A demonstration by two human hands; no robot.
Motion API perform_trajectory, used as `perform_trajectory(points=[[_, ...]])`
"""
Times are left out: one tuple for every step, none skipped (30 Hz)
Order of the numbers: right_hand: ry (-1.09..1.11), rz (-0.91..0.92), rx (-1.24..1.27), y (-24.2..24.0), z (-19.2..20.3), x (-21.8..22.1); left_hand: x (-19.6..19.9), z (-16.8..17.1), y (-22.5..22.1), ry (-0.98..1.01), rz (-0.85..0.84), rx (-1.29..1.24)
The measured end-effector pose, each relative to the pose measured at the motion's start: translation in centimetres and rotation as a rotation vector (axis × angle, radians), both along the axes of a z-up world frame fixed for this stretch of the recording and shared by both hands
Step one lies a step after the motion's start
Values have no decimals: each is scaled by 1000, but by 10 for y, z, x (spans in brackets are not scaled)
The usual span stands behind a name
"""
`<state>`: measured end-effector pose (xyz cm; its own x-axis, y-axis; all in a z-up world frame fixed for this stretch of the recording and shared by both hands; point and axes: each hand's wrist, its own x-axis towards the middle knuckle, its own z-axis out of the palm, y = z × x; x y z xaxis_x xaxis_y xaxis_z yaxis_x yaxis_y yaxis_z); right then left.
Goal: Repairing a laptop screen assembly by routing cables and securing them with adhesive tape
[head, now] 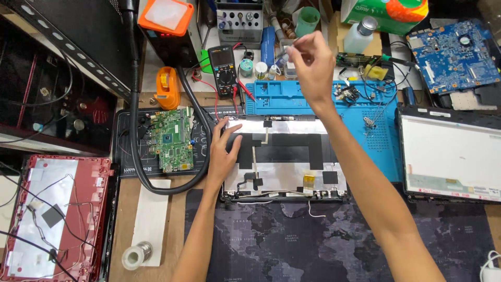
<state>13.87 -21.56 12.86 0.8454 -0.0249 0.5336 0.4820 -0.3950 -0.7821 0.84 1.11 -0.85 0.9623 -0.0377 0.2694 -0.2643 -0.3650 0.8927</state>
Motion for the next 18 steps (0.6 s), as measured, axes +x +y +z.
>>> perform_trajectory(points=[[-1, 2, -1, 6, 0, 14, 1, 1, 1, -1, 2, -1], [-39, -25, -4, 11, -1, 28, 1, 1, 1, 12, 1, -12], [-76, -52, -7, 16, -3, 41, 1, 0, 1, 25, 1, -24], [-75, -53, -7, 19, -6, 52, 1, 1, 1, 27, 0, -25], [-121, -61, -26, 23, -9, 62, 1, 1, 1, 23, -2, -24], [-166, -68, -44, 27, -12, 73, 2, 1, 1, 20, -3, -22], [-165, -67, -44, 30, -14, 79, 2, 0, 1, 21, -2, -22], [-190, -58, -55, 33, -17, 85, 2, -1, 1, 22, -1, -28], [-215, -48, -65, 37, -19, 90, 2, -2, 1, 23, 0, -34], [-214, -45, -64, 38, -23, 96, 3, -1, 1, 24, 3, -33], [-199, -36, -74, 40, -27, 102, 3, 0, 1, 18, 1, -24], [-182, -28, -86, 39, -32, 106, 2, 0, 0, 14, -5, -18], [-177, -27, -87, 40, -35, 105, 2, -1, 0, 19, -4, -19], [-166, -37, -110, 41, -36, 107, 3, -2, 0, 17, -3, -7], [-156, -47, -134, 42, -37, 108, 4, -3, 0, 15, -2, 6], [-155, -45, -135, 41, -41, 112, 4, -2, 0, 16, 0, 4], [-168, -89, -236, 41, -45, 115, 4, -1, -1, 22, -1, 3], [-181, -132, -334, 41, -50, 119, 4, 0, 0, 28, -1, 5]])
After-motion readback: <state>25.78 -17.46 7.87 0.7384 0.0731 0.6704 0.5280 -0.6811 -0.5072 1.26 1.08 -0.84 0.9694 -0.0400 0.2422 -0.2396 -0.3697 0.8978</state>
